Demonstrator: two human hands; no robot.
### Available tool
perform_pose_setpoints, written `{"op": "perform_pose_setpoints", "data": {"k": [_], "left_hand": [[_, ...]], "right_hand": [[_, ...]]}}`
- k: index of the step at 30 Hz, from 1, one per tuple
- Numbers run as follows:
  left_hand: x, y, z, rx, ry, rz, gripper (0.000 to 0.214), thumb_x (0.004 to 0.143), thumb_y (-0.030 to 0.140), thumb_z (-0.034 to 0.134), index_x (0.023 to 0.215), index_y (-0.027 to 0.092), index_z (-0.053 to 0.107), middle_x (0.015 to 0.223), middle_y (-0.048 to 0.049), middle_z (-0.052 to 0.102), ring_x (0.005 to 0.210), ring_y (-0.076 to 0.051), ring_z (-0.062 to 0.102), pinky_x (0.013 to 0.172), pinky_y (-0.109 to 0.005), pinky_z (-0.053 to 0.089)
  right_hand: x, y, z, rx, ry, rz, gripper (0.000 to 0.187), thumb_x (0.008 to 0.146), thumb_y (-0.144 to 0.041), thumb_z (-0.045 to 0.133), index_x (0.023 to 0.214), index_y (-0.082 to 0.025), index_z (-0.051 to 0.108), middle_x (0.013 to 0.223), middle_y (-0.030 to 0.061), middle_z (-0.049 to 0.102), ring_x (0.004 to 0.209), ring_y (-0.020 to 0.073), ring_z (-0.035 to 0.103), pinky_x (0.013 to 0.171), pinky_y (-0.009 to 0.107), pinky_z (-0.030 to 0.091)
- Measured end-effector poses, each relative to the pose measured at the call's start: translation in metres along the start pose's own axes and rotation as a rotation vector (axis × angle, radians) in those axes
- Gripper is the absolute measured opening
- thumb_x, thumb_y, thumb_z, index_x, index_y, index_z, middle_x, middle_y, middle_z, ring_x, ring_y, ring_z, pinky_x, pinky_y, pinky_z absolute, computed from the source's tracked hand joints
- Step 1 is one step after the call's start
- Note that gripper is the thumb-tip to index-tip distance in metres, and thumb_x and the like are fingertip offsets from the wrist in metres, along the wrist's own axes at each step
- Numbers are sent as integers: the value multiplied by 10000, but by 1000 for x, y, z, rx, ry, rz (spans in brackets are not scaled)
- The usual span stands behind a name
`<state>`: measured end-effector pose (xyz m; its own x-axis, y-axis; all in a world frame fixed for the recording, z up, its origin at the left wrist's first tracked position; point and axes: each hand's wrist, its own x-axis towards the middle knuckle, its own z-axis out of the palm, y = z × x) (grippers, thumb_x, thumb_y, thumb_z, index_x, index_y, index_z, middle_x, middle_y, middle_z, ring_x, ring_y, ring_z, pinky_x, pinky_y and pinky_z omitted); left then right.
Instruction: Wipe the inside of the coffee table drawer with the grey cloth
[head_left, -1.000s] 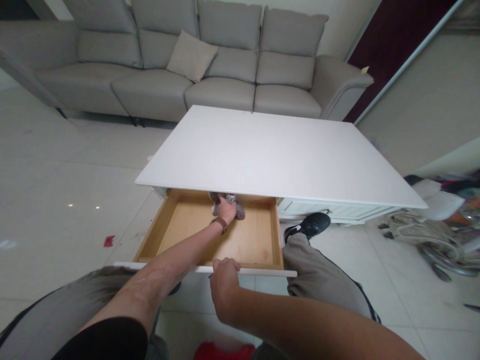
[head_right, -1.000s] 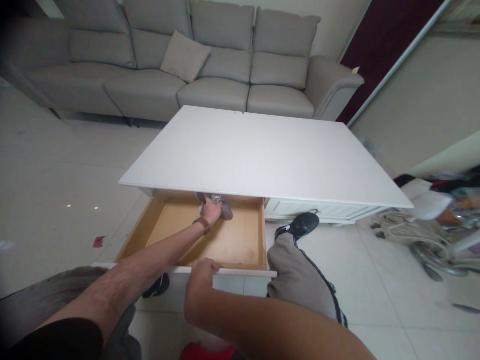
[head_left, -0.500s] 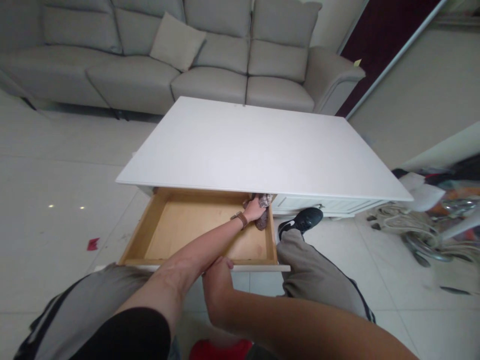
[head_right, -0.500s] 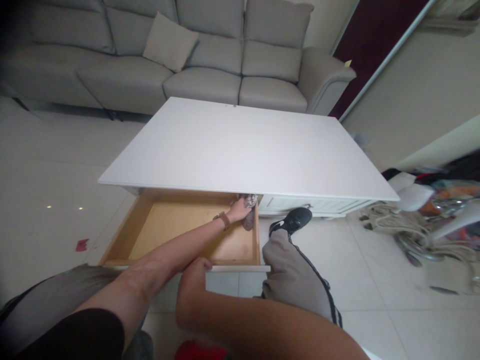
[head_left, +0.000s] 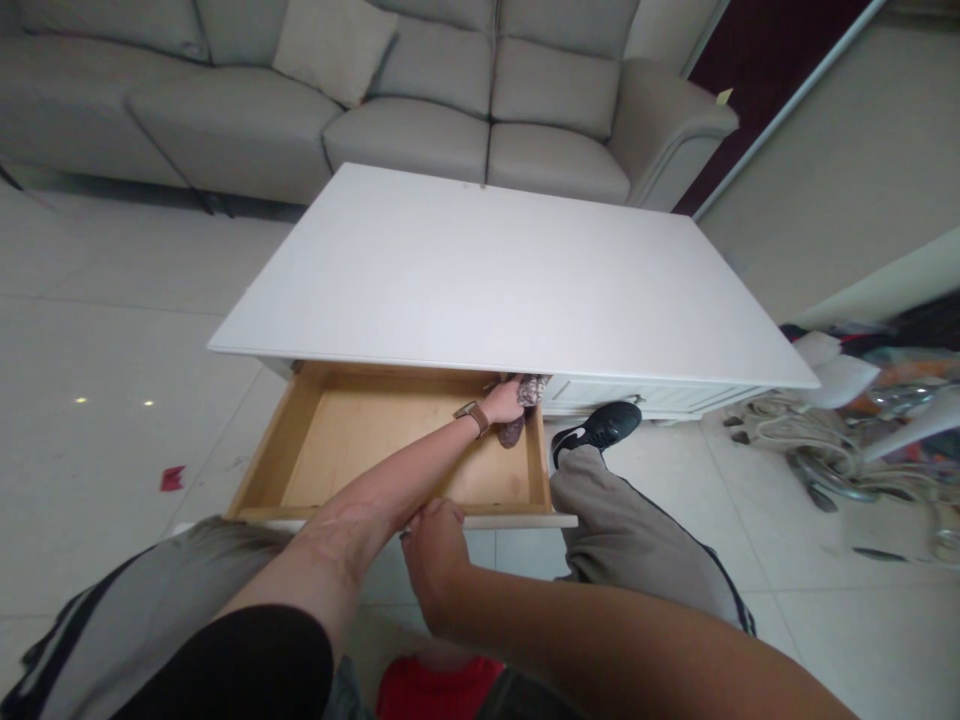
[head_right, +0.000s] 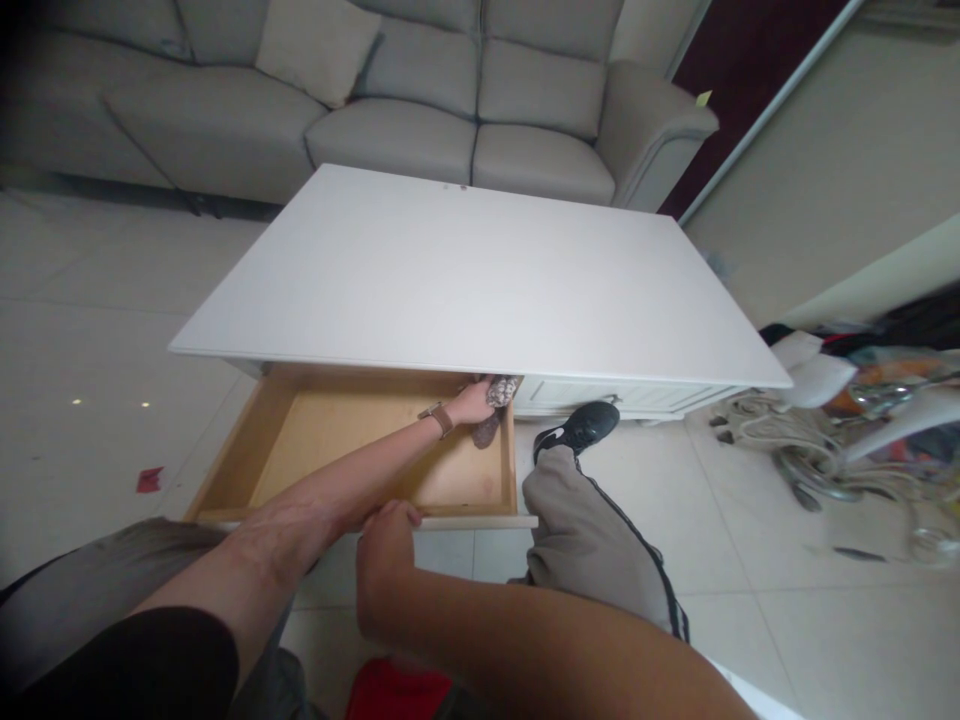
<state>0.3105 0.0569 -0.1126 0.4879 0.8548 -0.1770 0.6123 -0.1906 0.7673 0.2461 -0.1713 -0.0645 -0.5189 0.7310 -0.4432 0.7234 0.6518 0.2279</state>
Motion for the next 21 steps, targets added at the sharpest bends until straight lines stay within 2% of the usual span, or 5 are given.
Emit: {"op": "perform_pose_setpoints", "data": {"k": [7,11,14,17,21], "left_hand": [[-29,7,-4,184,-152,240,777,753,146,693,1494,254,485,1243,-113,766,1090,-309,737,898,-325,542],[-54,11,0,231,-287,324,721,756,196,706,1448,259,512,1186,-103,771,1015,-295,741,829,-310,531],[-70,12,6,170,-374,314,678,791,263,707,1438,269,506,1140,-85,776,985,-281,744,805,-300,529],[-80,12,14,134,-325,239,683,847,316,673,1496,277,461,1182,-102,772,1044,-298,744,858,-322,535],[-84,11,24,127,-213,165,694,889,349,637,1549,289,431,1200,-121,775,1096,-322,743,906,-349,540]], "right_hand": [[-4,-14,5,-2,4,59,213,893,-283,599,996,-274,785,866,129,658,794,281,607,626,449,466],[-1,-23,21,35,103,100,194,854,-315,620,932,-283,795,877,136,668,830,297,639,661,474,511],[4,-28,32,49,189,168,216,857,-300,583,841,-279,797,866,140,682,842,296,669,666,470,537],[6,-29,35,1,179,162,234,844,-288,567,823,-308,799,892,112,701,884,275,682,697,438,562],[6,-25,28,-97,95,93,164,761,-267,662,836,-286,807,939,103,714,922,292,679,689,420,580]]}}
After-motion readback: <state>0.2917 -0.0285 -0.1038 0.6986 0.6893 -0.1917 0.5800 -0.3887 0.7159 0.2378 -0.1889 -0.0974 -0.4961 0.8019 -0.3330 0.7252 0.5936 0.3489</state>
